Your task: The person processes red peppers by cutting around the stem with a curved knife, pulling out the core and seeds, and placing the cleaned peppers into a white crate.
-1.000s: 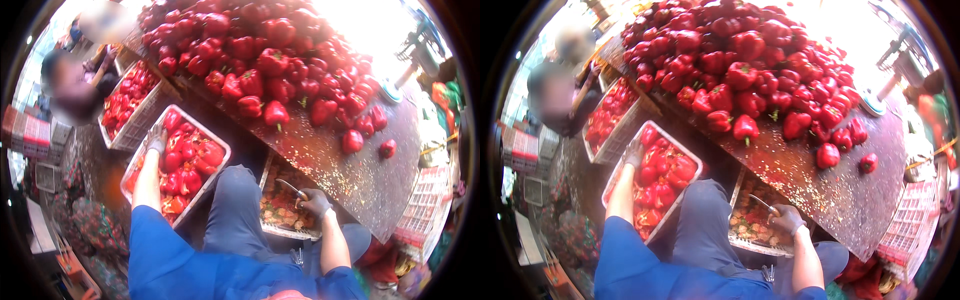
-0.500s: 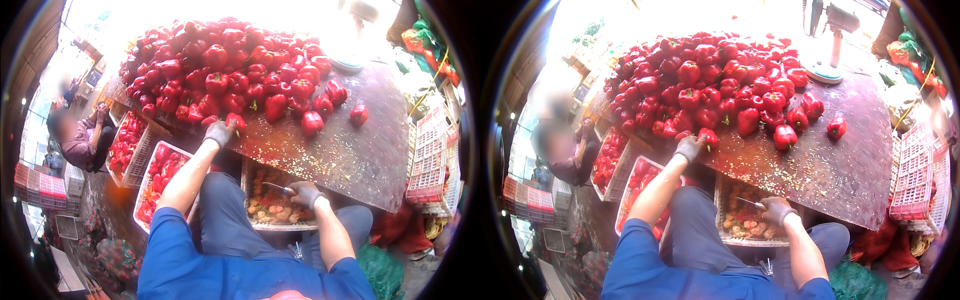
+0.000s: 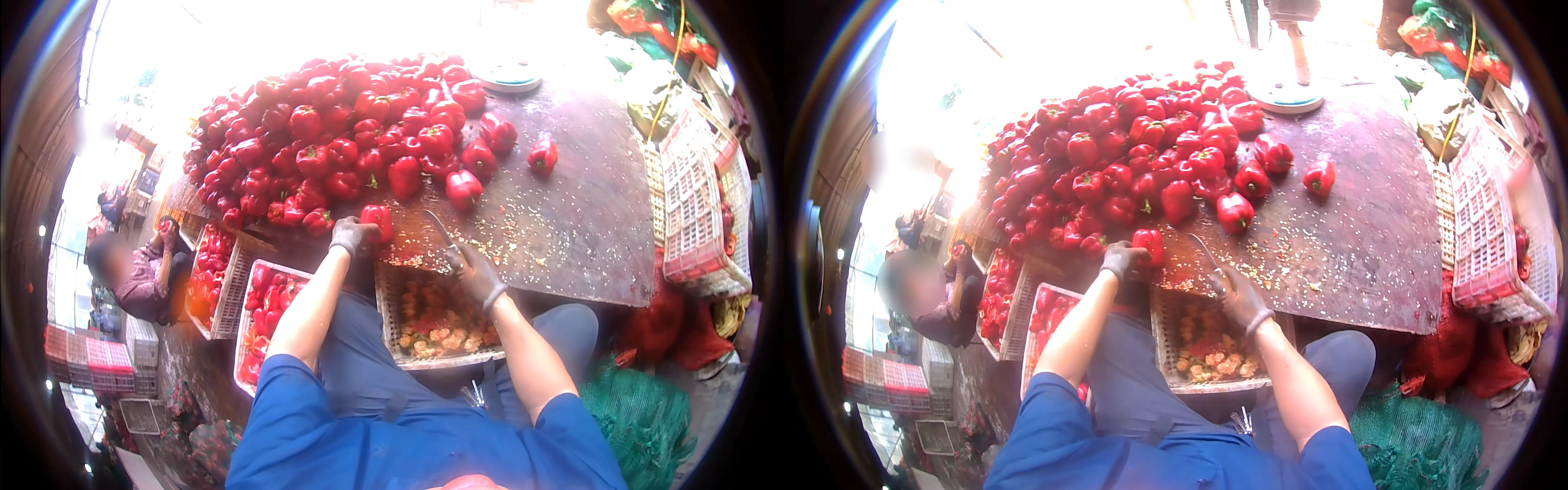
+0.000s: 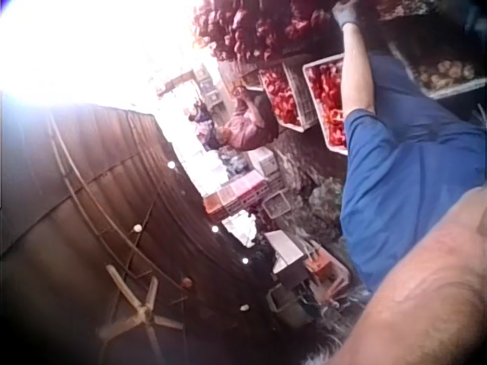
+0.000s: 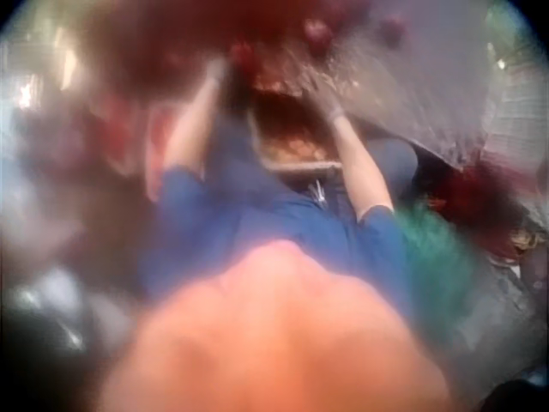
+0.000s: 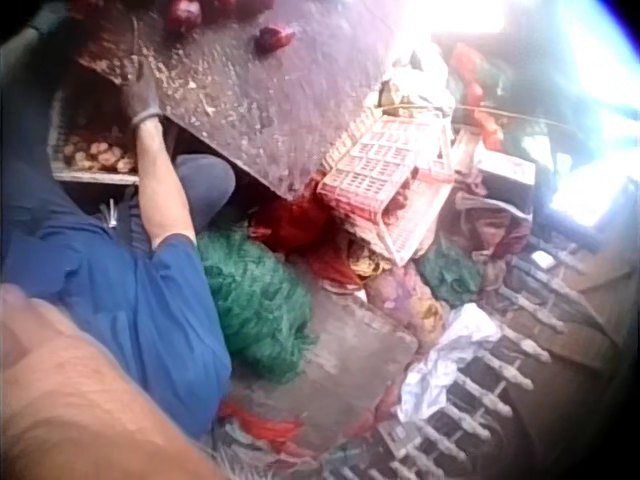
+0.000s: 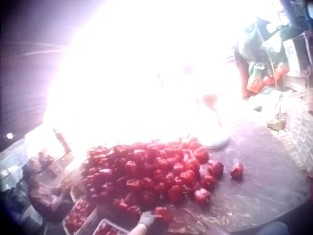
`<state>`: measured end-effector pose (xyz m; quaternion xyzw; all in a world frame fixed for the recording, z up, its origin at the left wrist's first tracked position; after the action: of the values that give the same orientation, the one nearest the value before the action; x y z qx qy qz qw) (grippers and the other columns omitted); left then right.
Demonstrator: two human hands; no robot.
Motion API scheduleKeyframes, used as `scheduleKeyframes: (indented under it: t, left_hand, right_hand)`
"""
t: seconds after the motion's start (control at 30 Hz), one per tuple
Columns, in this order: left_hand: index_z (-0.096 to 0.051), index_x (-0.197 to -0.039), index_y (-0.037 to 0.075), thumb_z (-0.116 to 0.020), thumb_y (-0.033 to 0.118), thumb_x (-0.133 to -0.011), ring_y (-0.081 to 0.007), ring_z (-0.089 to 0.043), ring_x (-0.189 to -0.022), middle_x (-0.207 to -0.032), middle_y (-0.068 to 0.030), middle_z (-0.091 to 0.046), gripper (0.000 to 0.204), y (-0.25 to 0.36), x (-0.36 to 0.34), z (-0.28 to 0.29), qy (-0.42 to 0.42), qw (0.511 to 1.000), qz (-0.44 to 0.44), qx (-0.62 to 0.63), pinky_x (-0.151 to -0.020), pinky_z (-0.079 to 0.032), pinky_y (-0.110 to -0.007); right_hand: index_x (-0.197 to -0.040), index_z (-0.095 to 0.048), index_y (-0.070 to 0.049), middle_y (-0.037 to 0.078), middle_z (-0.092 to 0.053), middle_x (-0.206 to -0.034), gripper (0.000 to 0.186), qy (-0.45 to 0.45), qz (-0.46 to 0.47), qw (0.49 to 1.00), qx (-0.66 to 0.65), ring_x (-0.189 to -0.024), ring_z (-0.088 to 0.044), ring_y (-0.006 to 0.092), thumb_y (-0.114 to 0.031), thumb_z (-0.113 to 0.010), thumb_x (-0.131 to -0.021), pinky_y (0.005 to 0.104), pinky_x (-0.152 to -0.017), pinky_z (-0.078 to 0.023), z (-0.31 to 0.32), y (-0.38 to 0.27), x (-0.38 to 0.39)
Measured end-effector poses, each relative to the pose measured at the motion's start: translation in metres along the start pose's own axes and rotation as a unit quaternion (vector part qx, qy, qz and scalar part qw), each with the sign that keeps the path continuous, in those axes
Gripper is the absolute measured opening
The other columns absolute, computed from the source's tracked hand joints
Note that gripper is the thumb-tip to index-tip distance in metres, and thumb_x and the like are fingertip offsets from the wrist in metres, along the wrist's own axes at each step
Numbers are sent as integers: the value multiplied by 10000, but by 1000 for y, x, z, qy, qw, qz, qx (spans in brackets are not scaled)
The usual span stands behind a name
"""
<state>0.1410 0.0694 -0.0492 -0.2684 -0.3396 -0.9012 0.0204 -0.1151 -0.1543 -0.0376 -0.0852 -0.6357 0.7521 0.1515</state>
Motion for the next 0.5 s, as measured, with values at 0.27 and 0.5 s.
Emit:
scheduleKeyframes:
  t: [0.27, 0.5]
  left_hand:
    - [-727, -1142, 18, -819, 444, -615, -349, -712, -1046, -1074, -224, -742, 684, 36, 94, -66, 28, 962, -248, -110, -951, -546, -424]
    - [-715, -1154, 1, -827, 385, -658, -313, -739, -970, -1026, -193, -757, 637, 41, 110, -69, 7, 965, -247, -84, -890, -571, -404]
  right_hand:
    - [-1459, -528, -94, 22, -610, -764, 533, -2, -129, 983, -127, -632, -582, 108, -449, -533, -1061, 274, -568, -497, -14, -6, 1]
    - [-1464, -531, -146, 111, -655, -827, 460, -2, -69, 997, -18, -721, -633, 214, -383, -511, -1071, 358, -679, -535, -22, 13, -9]
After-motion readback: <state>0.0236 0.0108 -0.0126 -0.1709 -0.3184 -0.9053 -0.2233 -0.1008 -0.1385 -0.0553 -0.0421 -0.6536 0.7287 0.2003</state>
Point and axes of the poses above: each hand's wrist, its own x-axis away from the middle knuckle, its own z-axis out of the back of the hand, y = z × x, the point moved 1 cm from there along -x, towards the middle knuckle
